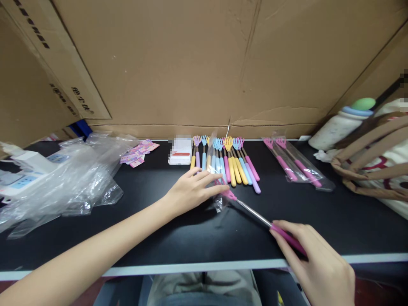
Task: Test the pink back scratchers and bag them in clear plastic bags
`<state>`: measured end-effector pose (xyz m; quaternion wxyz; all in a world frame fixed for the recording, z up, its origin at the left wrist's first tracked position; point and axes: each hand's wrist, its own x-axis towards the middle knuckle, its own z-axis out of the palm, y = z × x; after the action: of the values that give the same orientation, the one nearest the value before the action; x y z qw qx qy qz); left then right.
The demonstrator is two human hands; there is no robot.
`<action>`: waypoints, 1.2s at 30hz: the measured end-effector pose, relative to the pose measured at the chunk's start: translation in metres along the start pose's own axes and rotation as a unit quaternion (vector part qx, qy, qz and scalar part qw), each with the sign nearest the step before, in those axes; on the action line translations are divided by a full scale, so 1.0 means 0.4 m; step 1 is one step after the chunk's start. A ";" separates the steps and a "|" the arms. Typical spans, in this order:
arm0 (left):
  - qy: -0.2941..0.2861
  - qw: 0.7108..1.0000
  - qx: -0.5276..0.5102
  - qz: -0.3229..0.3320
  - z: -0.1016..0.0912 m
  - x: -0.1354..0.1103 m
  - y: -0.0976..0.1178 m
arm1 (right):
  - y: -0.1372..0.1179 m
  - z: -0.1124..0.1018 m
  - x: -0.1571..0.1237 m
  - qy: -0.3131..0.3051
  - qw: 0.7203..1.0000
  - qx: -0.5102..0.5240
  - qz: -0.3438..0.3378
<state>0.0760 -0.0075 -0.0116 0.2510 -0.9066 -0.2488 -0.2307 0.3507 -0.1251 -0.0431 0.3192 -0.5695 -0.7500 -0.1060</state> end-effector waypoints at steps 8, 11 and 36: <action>0.011 0.999 0.031 0.026 0.001 -0.001 0.002 | 0.002 0.002 0.000 -0.006 1.000 0.005 -0.006; 0.008 0.999 0.032 0.027 -0.001 0.000 0.003 | 0.005 0.002 0.000 -0.008 1.000 0.012 -0.010; 0.049 0.998 -0.008 0.041 -0.114 0.071 -0.069 | 0.056 -0.042 0.112 0.003 0.994 0.109 0.023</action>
<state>0.0686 -0.0032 0.0483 0.2645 -0.9055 -0.1971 -0.2669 0.3707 -0.0912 -0.0078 0.3839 -0.5482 -0.7428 -0.0181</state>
